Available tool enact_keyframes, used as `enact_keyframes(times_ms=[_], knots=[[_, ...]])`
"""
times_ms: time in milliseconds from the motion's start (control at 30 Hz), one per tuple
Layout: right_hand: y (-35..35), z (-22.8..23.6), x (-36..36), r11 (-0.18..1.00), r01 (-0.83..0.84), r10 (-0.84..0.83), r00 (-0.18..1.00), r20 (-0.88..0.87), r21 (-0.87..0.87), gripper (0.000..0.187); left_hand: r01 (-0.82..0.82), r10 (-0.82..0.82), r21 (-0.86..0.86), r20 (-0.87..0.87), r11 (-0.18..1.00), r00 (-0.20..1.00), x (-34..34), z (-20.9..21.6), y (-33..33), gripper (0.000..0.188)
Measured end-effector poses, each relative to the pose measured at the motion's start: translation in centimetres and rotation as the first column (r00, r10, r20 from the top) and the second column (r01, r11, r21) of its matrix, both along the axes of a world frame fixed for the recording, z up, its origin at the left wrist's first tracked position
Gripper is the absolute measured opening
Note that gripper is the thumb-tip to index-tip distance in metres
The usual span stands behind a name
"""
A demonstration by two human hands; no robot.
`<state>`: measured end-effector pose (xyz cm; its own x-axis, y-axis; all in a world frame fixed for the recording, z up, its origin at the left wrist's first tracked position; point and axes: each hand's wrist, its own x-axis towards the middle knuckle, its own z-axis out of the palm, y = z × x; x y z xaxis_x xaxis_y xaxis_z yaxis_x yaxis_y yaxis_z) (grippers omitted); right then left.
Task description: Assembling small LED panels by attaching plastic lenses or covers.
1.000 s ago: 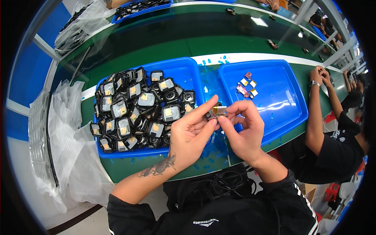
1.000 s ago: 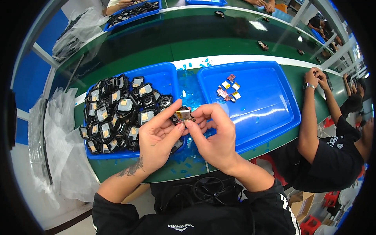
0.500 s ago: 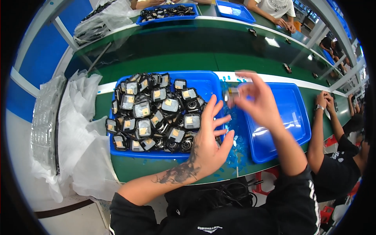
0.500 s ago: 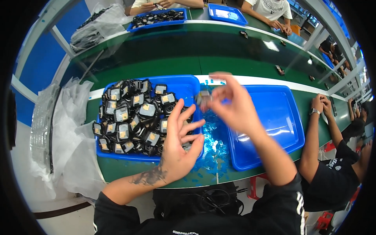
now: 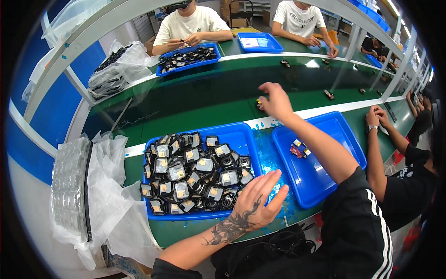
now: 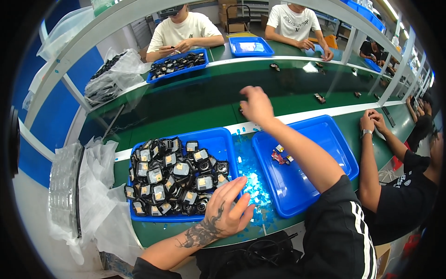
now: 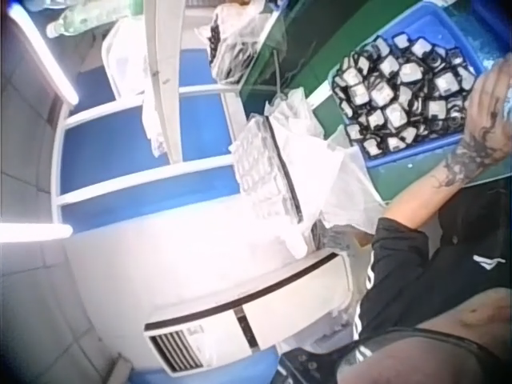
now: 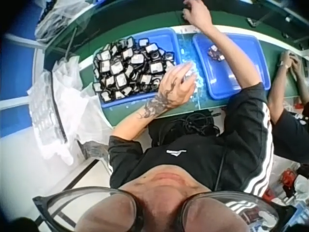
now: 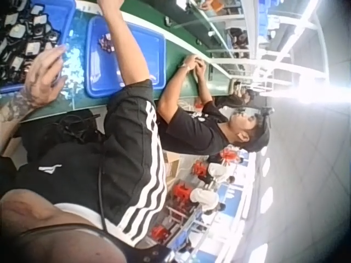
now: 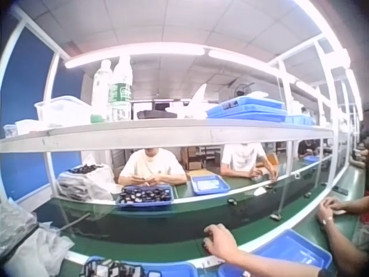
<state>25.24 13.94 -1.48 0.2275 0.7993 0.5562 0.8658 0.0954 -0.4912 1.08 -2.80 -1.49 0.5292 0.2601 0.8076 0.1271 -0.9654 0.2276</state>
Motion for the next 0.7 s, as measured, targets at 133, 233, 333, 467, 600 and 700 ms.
enact_keyframes(times_ms=[133,233,333,467,600,700], knots=[[-5.1,1.2,-9.2,0.798,-0.562,0.579,0.815,0.017,-0.217,0.023,-0.003,0.014,-0.08,0.138,0.997,0.99,-0.1,-0.4,0.1,0.082],[-5.9,0.3,-12.0,0.734,-0.519,0.59,0.807,0.034,-0.438,0.037,-0.086,0.119,-0.211,0.15,0.974,0.982,-1.1,0.3,0.6,0.086],[-6.0,1.5,-11.1,0.759,-0.561,0.58,0.813,-0.049,-0.33,0.027,-0.15,0.306,-0.411,0.345,0.899,0.887,-0.5,0.2,1.5,0.083],[-9.8,5.0,-9.7,0.806,-0.572,0.464,0.771,-0.437,-0.153,0.022,-0.146,0.436,-0.622,0.345,0.769,0.831,-0.6,1.0,2.8,0.063],[-14.0,5.4,-9.2,0.778,-0.622,0.365,0.564,-0.741,-0.091,0.019,0.356,0.195,-0.883,0.424,0.306,0.885,-0.8,1.7,2.6,0.026],[-15.3,5.2,-6.4,0.752,-0.656,0.546,0.673,-0.499,-0.063,0.019,0.447,0.25,-0.876,0.481,0.184,0.84,-0.6,1.1,2.4,0.023]])
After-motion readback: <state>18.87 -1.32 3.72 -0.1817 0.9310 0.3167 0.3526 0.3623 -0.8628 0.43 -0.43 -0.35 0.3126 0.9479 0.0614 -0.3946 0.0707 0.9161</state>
